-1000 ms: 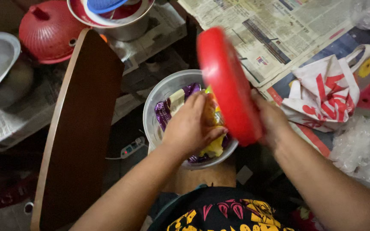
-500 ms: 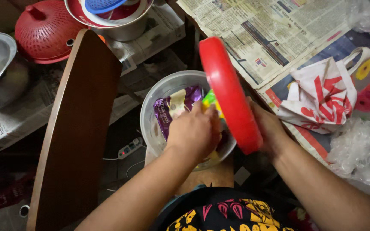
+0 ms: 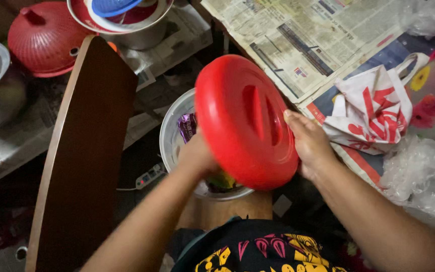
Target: The person places packaged snacks, including cookies and noodles, into a clear plastic container. They then wipe the container's red lid with a white cloth and secure it.
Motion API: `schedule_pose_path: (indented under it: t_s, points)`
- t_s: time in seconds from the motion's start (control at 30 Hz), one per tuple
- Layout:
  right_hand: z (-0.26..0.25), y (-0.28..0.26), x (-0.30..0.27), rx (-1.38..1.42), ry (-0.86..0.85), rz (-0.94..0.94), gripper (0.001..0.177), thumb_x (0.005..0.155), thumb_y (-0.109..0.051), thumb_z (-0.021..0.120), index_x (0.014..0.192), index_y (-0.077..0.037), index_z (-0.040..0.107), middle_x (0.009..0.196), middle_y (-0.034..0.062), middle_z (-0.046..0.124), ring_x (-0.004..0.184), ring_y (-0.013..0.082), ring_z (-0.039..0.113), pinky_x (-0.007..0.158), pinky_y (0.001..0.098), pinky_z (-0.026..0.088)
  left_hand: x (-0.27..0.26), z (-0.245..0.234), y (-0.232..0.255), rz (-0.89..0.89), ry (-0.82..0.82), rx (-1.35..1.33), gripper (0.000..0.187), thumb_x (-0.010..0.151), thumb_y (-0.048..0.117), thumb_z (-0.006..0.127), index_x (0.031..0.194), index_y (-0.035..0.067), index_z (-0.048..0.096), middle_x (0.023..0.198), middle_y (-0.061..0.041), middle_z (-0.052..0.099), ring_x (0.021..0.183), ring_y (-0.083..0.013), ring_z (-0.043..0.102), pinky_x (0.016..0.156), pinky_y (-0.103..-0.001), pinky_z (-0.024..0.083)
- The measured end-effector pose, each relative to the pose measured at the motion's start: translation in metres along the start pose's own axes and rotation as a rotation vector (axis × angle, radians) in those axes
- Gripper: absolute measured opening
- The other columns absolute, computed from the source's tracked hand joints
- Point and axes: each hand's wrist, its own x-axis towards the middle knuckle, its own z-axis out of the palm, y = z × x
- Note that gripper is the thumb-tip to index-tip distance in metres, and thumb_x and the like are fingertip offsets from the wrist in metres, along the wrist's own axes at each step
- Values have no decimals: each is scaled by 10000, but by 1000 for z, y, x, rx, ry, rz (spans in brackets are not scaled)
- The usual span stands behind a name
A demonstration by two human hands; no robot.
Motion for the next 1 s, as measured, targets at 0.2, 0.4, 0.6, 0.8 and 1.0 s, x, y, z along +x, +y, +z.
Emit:
schedule_pose_path:
  t_s: [0.2, 0.4, 0.6, 0.8, 1.0]
  points:
    - [16, -1, -3, -213, -9, -188, 371, 1014, -207, 618, 1319, 3, 622, 1114, 82, 728, 959, 97, 673, 843, 248, 549, -26, -46, -51, -295, 152, -536, 511, 781, 347, 797, 1245, 138, 751, 1151, -125, 783, 965, -196, 693, 795, -370, 551]
    - [31, 0, -8, -412, 6, -367, 398, 982, -206, 659, 1313, 7, 598, 1135, 69, 721, 975, 88, 673, 855, 240, 554, -63, -73, -67, -359, 823, -943, 430, 1010, 373, 608, 1237, 25, 717, 1167, -150, 737, 940, -174, 673, 724, -291, 528]
    - [52, 9, -16, -793, 113, -567, 417, 972, -271, 717, 1297, -25, 629, 1128, 105, 717, 1006, 169, 669, 883, 312, 537, -64, -34, -57, -208, 531, -1220, 595, 947, 410, 638, 1414, 45, 580, 1267, -56, 703, 1134, -131, 647, 1005, -274, 485]
    - [48, -14, -22, -1000, 75, -716, 458, 973, -279, 745, 1328, -12, 631, 1215, 172, 686, 1096, 286, 660, 913, 382, 523, -67, -47, -45, -201, 538, -897, 650, 880, 342, 719, 1421, 21, 560, 1265, -116, 729, 1091, -169, 693, 940, -302, 551]
    - [14, -51, -71, -1243, 134, -1283, 410, 972, -250, 832, 1310, -90, 663, 1328, 149, 652, 1252, 320, 625, 1056, 435, 490, -73, -55, -40, -219, 586, -528, 534, 912, 362, 728, 1351, 61, 686, 1289, -137, 696, 1192, -223, 675, 1013, -337, 526]
